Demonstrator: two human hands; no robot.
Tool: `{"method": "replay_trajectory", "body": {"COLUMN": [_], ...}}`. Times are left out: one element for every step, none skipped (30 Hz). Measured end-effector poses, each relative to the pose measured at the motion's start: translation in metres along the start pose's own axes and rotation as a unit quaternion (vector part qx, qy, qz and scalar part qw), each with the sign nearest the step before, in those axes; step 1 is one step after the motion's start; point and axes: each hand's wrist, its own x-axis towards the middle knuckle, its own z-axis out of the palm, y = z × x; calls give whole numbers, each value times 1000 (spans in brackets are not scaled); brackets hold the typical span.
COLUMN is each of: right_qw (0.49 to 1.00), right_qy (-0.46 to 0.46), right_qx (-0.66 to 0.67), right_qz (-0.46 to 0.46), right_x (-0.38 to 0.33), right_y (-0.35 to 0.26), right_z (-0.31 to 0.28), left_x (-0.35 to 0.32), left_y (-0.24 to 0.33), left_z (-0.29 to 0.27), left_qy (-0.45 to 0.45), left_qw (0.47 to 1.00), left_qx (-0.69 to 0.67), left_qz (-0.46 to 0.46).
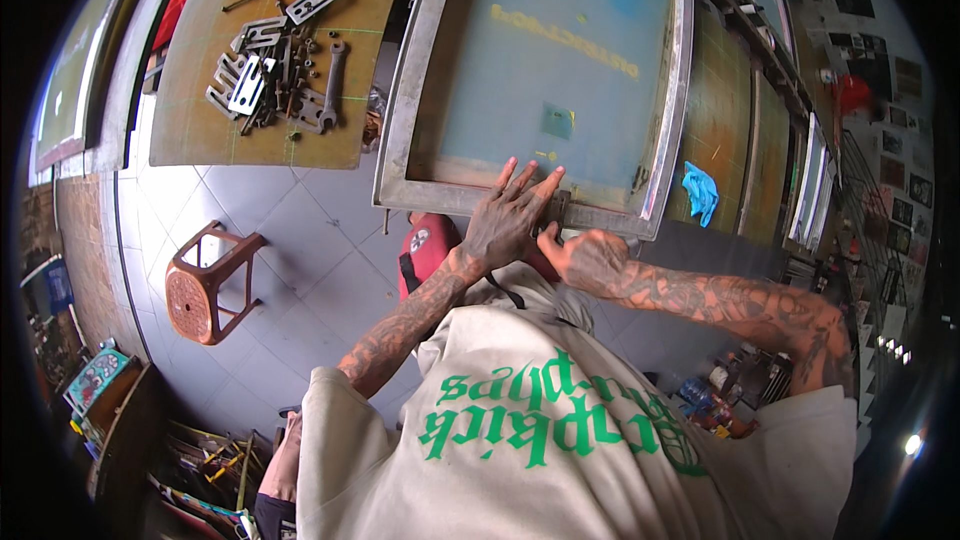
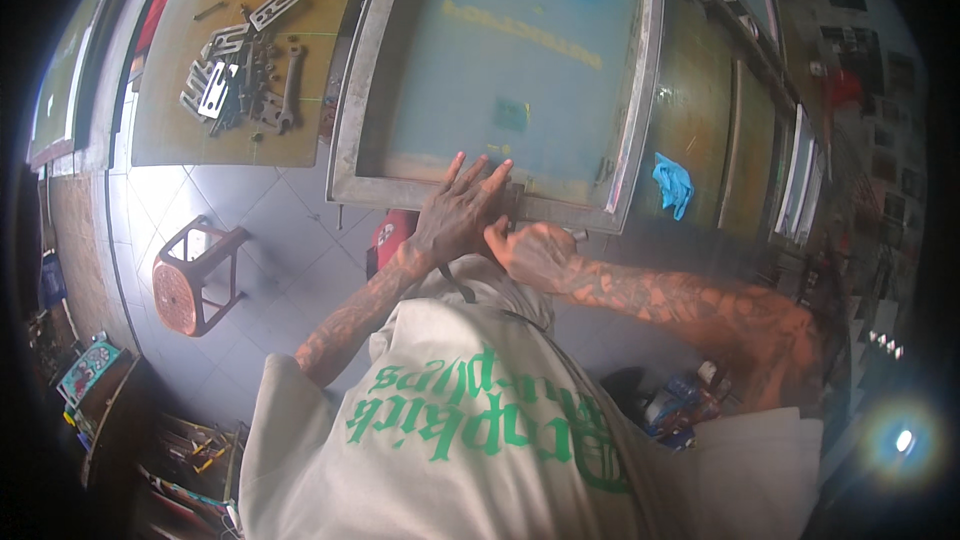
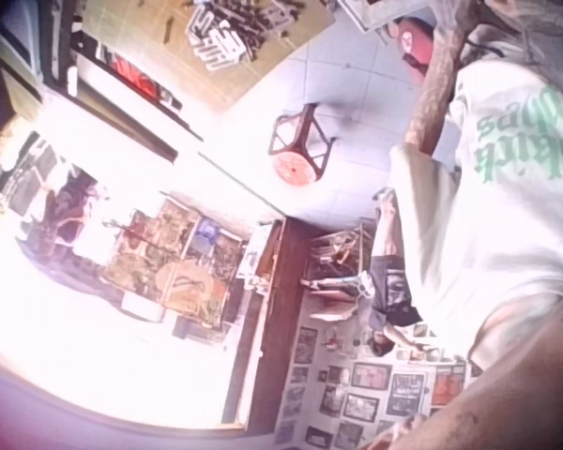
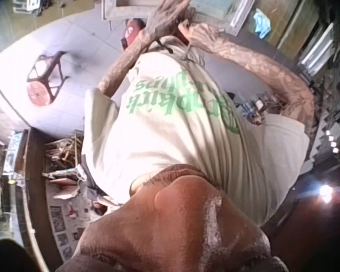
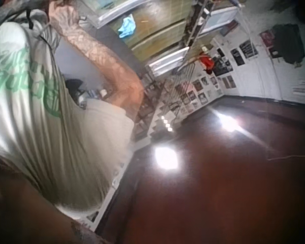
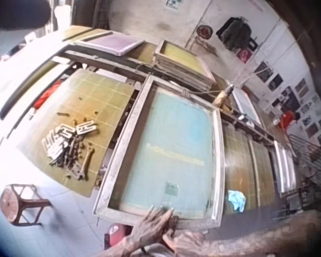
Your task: The person assembles a window frame by hand, using a screwdriver to tighten screws into metal brackets. They handle the frame, positioning it on a workbench and securing the hardware at various points along the edges.
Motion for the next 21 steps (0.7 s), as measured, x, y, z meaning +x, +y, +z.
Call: {"method": "replay_trajectory", "body": {"right_qw": [996,985,977,977,975,970,957,958,957,955,934,924,907,882,791,770,747,722,729,726,723], "right_qy": [28,66,57,89,124,161,245,257,271,284,320,311,297,280,288,321,354,386,379,412,441], "right_qx": [-64,-123,-179,-144,-105,-66,6,18,33,49,156,218,278,337,485,487,488,490,471,445,418], "right_qz": [-47,-105,-103,-127,-149,-172,-155,-126,-98,-70,-33,38,105,173,238,258,279,299,321,324,328], "right_x": [-11,-12,-10,-4,4,9,10,5,-2,-9,-12,-18,-22,-25,-22,-17,-12,-6,-3,3,10], "right_y": [4,10,15,23,35,45,47,48,48,48,47,40,32,24,11,0,-10,-17,-22,-26,-31], "right_z": [3,6,10,1,-10,-19,-26,-34,-42,-44,-28,-8,10,26,39,51,63,76,85,95,99], "left_x": [-2,-2,-3,-4,-3,-1,-1,-3,-7,-11,-17,-21,-27,-30,-32,-32,-32,-33,-32,-31,-27], "left_y": [4,3,1,-1,-1,1,3,2,0,-1,0,-1,-4,-6,-5,-4,-4,-5,-4,-3,2], "left_z": [-5,-1,5,6,1,-9,-16,-17,-17,-18,-20,-20,-19,-18,-17,-17,-17,-14,-11,-10,-13], "left_qy": [-10,-16,-22,-19,-38,-55,-73,-69,-68,-67,-49,-45,-39,-34,-29,-22,-16,-5,6,16,11], "left_qw": [1000,1000,1000,999,999,998,997,997,997,997,998,998,998,998,998,998,998,999,998,998,998], "left_qx": [-21,-3,15,26,6,-12,-31,-32,-29,-28,-36,-30,-23,-19,-14,-10,-6,3,10,17,23], "left_qz": [-9,-7,-3,0,3,6,8,15,20,26,25,35,43,53,54,53,54,54,55,57,50]}}
